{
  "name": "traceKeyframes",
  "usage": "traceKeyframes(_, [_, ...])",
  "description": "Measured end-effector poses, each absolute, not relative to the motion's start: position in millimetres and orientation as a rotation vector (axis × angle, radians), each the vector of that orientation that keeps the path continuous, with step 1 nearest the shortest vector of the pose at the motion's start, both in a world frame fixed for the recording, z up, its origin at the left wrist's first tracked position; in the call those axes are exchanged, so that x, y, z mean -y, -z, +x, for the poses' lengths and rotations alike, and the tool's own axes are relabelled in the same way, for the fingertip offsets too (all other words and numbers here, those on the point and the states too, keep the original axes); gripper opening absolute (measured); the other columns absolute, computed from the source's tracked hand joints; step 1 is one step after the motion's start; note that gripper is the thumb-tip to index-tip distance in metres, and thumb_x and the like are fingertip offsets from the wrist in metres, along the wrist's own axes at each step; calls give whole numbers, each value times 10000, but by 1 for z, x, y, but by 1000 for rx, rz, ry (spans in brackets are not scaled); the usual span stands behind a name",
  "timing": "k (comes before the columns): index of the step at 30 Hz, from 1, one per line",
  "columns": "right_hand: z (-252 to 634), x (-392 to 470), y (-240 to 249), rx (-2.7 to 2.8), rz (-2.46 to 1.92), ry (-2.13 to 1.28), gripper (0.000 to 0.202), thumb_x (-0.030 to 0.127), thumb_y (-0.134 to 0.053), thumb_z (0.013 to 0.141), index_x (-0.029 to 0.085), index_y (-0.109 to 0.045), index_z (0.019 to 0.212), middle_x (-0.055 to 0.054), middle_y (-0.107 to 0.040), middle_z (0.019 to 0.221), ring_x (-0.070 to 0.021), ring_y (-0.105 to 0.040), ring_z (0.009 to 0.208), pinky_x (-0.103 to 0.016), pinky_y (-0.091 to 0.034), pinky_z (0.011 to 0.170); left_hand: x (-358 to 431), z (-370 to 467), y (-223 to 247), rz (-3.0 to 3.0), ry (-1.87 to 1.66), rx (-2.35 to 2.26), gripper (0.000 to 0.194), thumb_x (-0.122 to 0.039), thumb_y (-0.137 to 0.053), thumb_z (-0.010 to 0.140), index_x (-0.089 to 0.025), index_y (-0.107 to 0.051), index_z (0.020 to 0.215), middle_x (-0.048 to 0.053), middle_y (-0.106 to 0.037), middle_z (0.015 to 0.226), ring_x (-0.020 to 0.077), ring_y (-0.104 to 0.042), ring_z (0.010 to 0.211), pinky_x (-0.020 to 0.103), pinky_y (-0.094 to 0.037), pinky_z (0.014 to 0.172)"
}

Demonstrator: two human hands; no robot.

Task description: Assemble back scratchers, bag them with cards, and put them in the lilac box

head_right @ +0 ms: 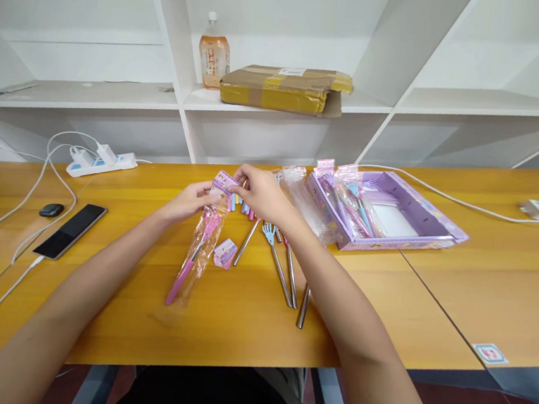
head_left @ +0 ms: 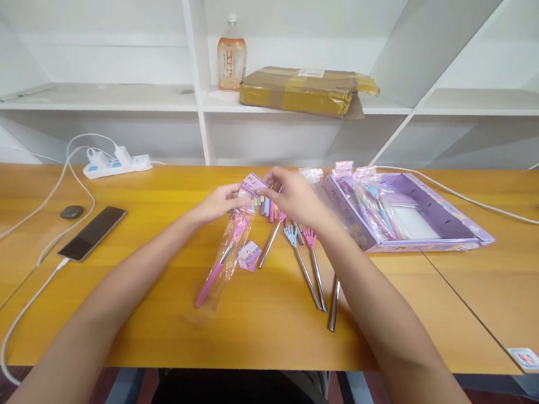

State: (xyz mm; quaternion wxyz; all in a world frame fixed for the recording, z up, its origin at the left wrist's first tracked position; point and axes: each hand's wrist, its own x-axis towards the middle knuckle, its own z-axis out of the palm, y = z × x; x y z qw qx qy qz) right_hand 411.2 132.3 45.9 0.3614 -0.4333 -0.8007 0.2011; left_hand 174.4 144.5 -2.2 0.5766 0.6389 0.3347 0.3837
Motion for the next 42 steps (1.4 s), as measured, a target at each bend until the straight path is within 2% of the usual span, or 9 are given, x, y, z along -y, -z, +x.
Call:
traceKeyframes(3, [415, -132, -51, 2098, -1148, -520, 127, 274, -770, 922, 210, -662, 938, -32, -748, 869, -190, -645, 746, -314, -431, 730, -142, 173, 0, 1657, -876, -788, 546, -462, -930, 802, -150, -762, 1217, 112, -800, 1175, 236, -749, 1042, 330, -571, 923])
traceKeyframes(8, [420, -132, -56, 2156, -1218, -528, 189, 350, -784, 928, 199, -672, 941, -36, -739, 835, -197, -640, 738, -327, -417, 738, -144, 170, 4, 1696, -821, -796, 494, -472, -854, 884, -146, -749, 1240, 119, -786, 1190, 230, -754, 1011, 336, -580, 878])
traceKeyframes(17, [421, -130, -55, 2271, -1164, -614, 175, 288, -814, 870, 209, -659, 885, 3, -712, 752, -166, -614, 648, -304, -413, 696, -139, 174, -2, 1803, -838, -832, 361, -462, -844, 888, -167, -787, 1090, 76, -782, 937, 220, -746, 878, 319, -595, 765])
traceKeyframes(23, [423, -132, -54, 2149, -1055, -554, 274, 460, -722, 969, 198, -706, 1046, -91, -777, 1106, -211, -661, 892, -337, -461, 800, -139, 173, -5, 1802, -853, -833, 361, -482, -829, 901, -172, -785, 1079, 77, -783, 956, 231, -750, 897, 326, -598, 775])
traceKeyframes(27, [423, -133, -55, 2211, -1041, -624, 189, 345, -612, 1005, 207, -729, 954, -53, -795, 982, -199, -662, 849, -335, -447, 806, -138, 174, -5, 1801, -837, -807, 386, -476, -812, 918, -163, -761, 1138, 97, -784, 1038, 232, -748, 930, 330, -595, 790])
traceKeyframes(30, [422, -132, -55, 2192, -1059, -603, 193, 331, -601, 1000, 202, -702, 899, -45, -783, 907, -190, -650, 804, -329, -434, 784, -134, 176, -4, 1781, -838, -814, 466, -452, -794, 936, -180, -677, 1296, 107, -762, 1150, 212, -742, 927, 298, -576, 745])
traceKeyframes(33, [422, -133, -54, 2138, -1065, -587, 191, 346, -607, 1004, 199, -687, 911, -52, -783, 914, -192, -654, 814, -330, -436, 794, -131, 178, -2, 1827, -918, -837, 723, -378, -806, 928, -276, -454, 1550, 88, -710, 1229, 167, -728, 854, 264, -548, 691])
traceKeyframes(35, [422, -134, -53, 2106, -1071, -578, 183, 343, -612, 1003, 198, -690, 924, -56, -785, 922, -198, -664, 830, -333, -440, 804, -129, 179, -1, 1920, -968, -844, 825, -332, -812, 918, -318, -358, 1606, 71, -688, 1212, 156, -721, 832, 264, -544, 695])
traceKeyframes(42, [422, -137, -52, 2119, -1112, -523, 175, 329, -605, 1003, 200, -691, 923, -55, -778, 919, -199, -663, 826, -330, -443, 802, -126, 182, -6, 2137, -914, -893, 605, -277, -742, 944, -296, -537, 1513, 86, -721, 1305, 181, -728, 912, 310, -567, 802])
